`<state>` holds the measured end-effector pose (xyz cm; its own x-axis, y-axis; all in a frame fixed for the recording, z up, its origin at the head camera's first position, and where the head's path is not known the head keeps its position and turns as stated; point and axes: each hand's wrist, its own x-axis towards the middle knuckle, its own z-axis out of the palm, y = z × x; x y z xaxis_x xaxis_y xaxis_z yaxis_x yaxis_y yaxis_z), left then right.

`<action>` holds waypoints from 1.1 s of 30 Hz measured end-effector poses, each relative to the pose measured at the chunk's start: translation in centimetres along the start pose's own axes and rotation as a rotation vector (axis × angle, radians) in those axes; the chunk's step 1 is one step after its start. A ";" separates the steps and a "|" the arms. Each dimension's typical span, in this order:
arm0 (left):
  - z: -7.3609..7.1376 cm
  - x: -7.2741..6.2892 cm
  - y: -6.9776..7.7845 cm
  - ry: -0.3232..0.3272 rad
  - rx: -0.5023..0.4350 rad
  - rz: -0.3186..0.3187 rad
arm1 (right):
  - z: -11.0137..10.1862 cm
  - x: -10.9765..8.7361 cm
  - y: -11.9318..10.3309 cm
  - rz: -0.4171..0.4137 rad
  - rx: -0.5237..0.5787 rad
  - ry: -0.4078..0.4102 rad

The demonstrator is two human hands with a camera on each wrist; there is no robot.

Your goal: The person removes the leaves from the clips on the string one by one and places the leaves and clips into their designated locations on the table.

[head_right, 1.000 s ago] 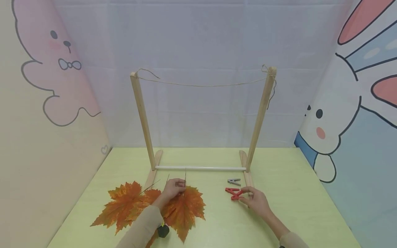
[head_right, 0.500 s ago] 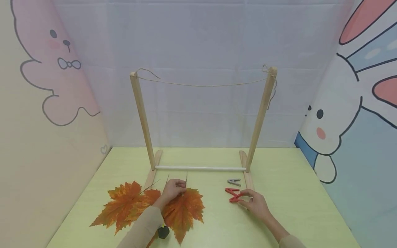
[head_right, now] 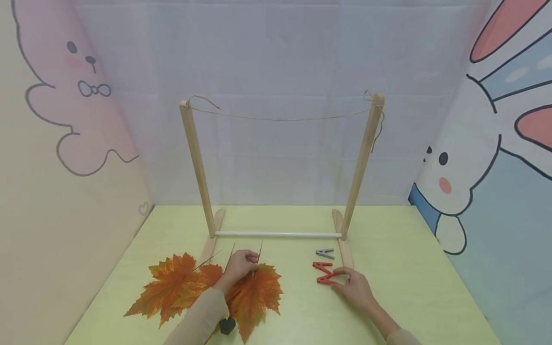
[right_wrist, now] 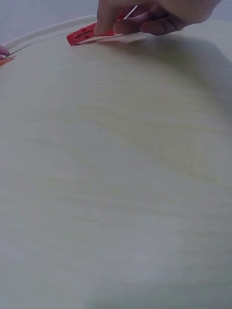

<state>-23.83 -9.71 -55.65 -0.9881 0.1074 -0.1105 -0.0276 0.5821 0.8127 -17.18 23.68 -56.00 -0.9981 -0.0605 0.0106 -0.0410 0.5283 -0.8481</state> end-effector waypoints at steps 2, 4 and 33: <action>0.0 0.0 0.0 0.010 0.021 -0.013 | 0.1 -0.1 0.1 -0.009 -0.025 0.001; 0.0 0.0 0.1 0.020 0.033 -0.017 | 0.1 -0.1 0.3 -0.028 -0.051 0.015; -0.1 -0.2 -0.1 0.050 -0.016 0.001 | -0.6 0.0 -0.2 -0.114 -0.123 -0.050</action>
<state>-23.60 -9.89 -55.63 -0.9944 0.0675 -0.0815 -0.0288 0.5689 0.8219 -17.20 24.06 -55.46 -0.9833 -0.1663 0.0744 -0.1624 0.6152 -0.7714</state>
